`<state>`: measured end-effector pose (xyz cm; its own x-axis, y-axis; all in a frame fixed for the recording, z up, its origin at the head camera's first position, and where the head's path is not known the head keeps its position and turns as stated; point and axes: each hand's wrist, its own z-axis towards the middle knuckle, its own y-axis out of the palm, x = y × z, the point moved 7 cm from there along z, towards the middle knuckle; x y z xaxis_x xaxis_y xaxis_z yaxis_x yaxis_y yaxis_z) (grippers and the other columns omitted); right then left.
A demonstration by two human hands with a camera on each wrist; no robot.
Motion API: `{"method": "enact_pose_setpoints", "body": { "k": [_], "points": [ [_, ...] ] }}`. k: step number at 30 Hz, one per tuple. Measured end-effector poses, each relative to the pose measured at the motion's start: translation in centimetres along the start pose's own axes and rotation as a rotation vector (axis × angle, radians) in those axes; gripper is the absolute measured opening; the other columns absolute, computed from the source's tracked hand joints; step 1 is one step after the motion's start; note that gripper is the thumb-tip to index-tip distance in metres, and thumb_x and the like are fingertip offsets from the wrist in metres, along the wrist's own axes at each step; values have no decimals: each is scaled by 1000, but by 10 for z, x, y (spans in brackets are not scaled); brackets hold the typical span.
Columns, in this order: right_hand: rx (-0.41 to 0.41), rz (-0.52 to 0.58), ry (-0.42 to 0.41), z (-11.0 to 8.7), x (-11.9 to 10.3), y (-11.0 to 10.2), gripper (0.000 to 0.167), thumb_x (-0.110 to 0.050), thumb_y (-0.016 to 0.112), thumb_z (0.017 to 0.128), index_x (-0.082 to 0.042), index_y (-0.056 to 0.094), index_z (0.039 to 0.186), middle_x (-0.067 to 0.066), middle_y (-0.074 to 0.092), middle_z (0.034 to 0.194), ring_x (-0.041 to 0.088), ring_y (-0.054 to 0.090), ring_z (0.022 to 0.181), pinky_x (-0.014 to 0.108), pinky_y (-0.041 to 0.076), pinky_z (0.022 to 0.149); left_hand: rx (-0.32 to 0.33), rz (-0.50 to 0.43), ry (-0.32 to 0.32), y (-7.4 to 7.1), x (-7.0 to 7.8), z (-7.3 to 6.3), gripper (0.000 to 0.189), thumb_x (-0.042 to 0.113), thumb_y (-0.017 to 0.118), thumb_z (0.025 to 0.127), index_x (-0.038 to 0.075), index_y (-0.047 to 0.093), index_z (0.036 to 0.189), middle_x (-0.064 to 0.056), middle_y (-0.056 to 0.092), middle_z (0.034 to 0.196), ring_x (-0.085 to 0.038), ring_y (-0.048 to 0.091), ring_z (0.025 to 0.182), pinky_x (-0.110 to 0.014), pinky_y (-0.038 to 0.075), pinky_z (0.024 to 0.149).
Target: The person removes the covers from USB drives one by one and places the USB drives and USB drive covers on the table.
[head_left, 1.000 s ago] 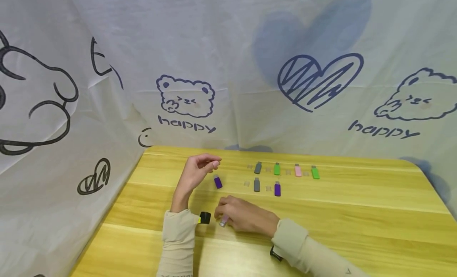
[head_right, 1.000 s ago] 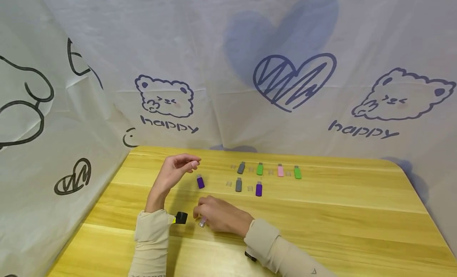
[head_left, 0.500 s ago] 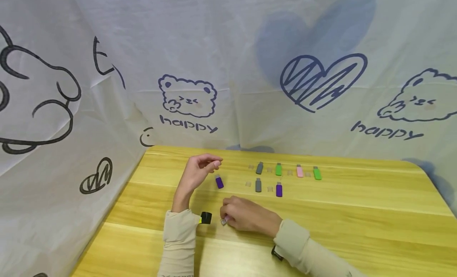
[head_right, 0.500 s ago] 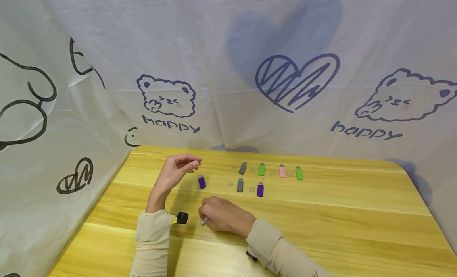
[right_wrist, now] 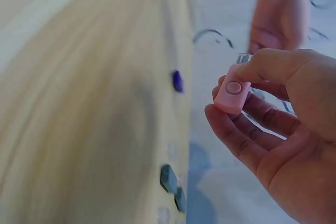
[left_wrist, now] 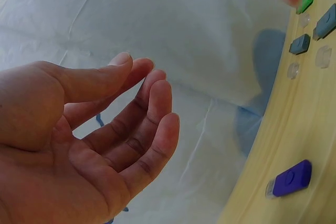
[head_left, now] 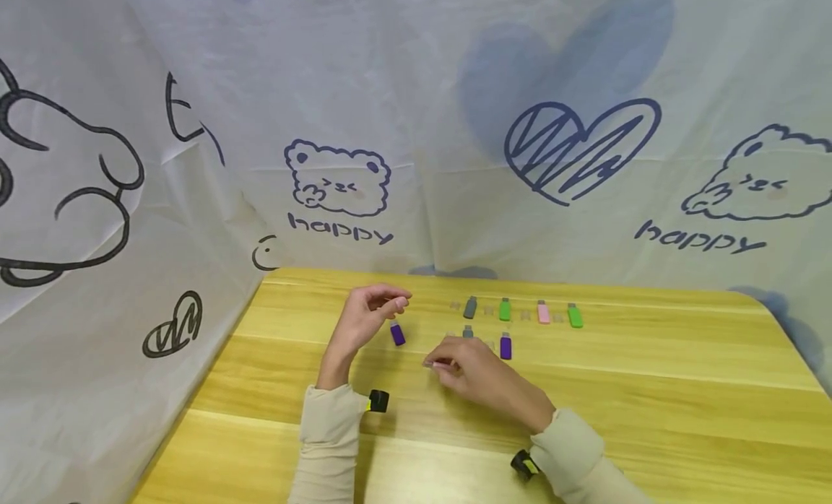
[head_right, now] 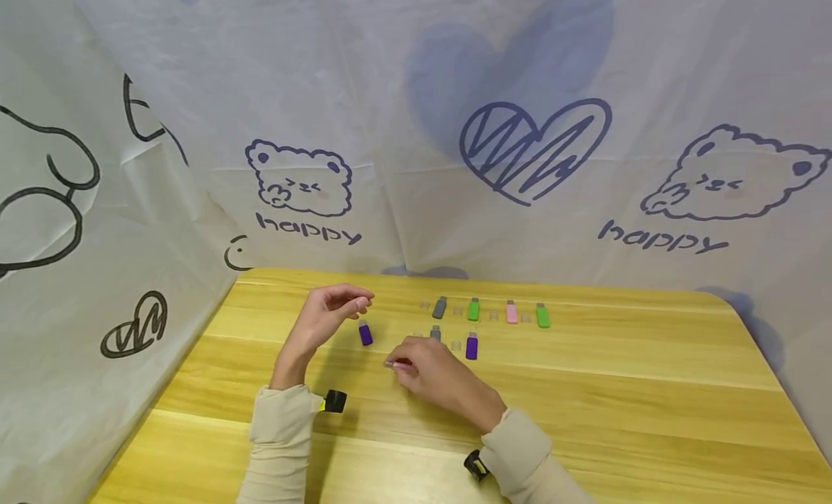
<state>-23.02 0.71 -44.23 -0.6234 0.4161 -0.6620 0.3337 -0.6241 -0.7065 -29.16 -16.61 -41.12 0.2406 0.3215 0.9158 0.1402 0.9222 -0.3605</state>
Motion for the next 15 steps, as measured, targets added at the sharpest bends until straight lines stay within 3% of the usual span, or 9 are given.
{"method": "enact_pose_setpoints", "body": {
  "k": [7, 12, 15],
  "points": [
    [153, 153, 103, -9, 12, -33, 14, -10, 70, 99, -8, 78, 110, 1, 76, 103, 12, 71, 89, 27, 60, 74, -40, 27, -2, 16, 2, 2, 15, 6, 66, 100, -1, 76, 110, -15, 74, 105, -33, 70, 91, -42, 60, 82],
    [246, 274, 172, -17, 22, -49, 16, -14, 71, 99, -7, 77, 112, 4, 76, 105, 19, 73, 92, 27, 61, 75, -69, 15, -25, 27, 4, 2, 15, 7, 67, 100, 2, 77, 110, -12, 75, 105, -38, 69, 95, -54, 57, 87],
    [297, 324, 208, -23, 28, -55, 17, -15, 72, 98, -6, 77, 112, 6, 75, 105, 25, 74, 91, 27, 61, 76, -85, 26, -24, 33, 6, 3, 15, 7, 67, 100, 1, 76, 111, -11, 75, 104, -39, 69, 95, -54, 57, 86]
  ]
}}
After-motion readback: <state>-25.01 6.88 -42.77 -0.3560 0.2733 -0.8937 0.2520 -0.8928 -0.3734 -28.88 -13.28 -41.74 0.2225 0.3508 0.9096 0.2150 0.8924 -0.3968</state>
